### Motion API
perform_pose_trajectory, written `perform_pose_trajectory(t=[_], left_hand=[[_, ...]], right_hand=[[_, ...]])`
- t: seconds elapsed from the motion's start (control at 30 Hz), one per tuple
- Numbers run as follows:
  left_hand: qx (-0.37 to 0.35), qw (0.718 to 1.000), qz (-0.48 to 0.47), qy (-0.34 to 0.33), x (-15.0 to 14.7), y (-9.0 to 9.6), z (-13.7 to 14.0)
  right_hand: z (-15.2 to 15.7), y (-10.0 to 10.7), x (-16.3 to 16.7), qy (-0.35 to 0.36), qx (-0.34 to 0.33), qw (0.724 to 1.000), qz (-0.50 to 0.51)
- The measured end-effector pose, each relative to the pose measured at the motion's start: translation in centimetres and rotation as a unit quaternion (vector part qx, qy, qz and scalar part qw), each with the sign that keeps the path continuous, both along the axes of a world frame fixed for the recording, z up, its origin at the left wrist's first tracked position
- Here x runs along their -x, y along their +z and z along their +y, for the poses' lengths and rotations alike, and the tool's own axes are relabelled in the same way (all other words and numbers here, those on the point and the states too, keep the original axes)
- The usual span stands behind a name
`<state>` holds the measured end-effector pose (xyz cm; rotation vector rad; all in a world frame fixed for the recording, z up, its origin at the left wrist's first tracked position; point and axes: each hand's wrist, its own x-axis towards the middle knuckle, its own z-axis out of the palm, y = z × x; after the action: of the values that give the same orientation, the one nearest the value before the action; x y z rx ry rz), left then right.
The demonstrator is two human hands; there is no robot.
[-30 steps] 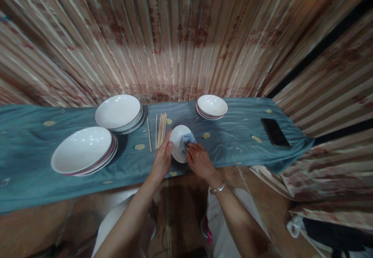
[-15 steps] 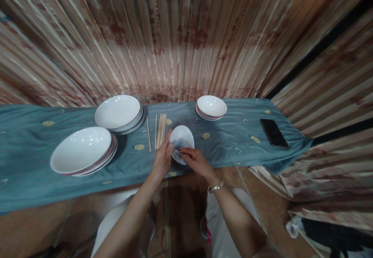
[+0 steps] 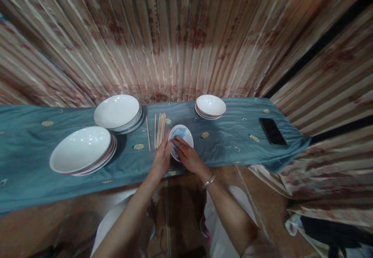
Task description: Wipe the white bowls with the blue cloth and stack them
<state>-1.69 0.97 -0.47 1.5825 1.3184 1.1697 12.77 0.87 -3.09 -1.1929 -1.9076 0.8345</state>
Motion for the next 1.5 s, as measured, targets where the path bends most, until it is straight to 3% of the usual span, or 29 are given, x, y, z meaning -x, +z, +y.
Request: perform_pose_trajectory(t=[0.23, 0.4, 0.63, 0.83, 1.0, 1.13, 1.27, 1.5], left_hand=[[0.012, 1.000, 0.005, 0.001, 0.1, 0.0, 0.0], [0.016, 1.000, 0.006, 0.002, 0.1, 0.1, 0.0], [0.015, 1.000, -0.003, 0.001, 0.3, 0.0, 0.1], [0.010, 1.000, -0.003, -0.004, 0.2, 0.0, 0.2], [0.022, 0.999, -0.024, -0.010, 0.3, -0.1, 0.3], [0.019, 0.999, -0.031, -0.020, 0.3, 0.0, 0.3], [0.019, 0.999, -0.017, -0.026, 0.2, 0.3, 0.2], [0.003, 0.999, 0.004, -0.036, -0.1, 0.3, 0.0]], right_hand=[[-0.1, 0.8, -0.2, -0.057, -0.058, 0.987, -0.142], [-0.4, 1.7, -1.0, -0.052, -0.043, 0.984, -0.168], [-0.3, 1.9, -2.3, 0.047, 0.051, 0.998, -0.006], [-0.5, 2.1, -2.0, 0.096, 0.164, 0.967, 0.167], [-0.8, 2.3, -0.8, 0.068, 0.184, 0.944, 0.265], [-0.9, 2.8, -0.1, 0.026, 0.164, 0.940, 0.298], [-0.7, 3.4, 0.1, -0.002, 0.104, 0.952, 0.289], [0.6, 3.1, 0.1, -0.064, 0.003, 0.981, 0.182]])
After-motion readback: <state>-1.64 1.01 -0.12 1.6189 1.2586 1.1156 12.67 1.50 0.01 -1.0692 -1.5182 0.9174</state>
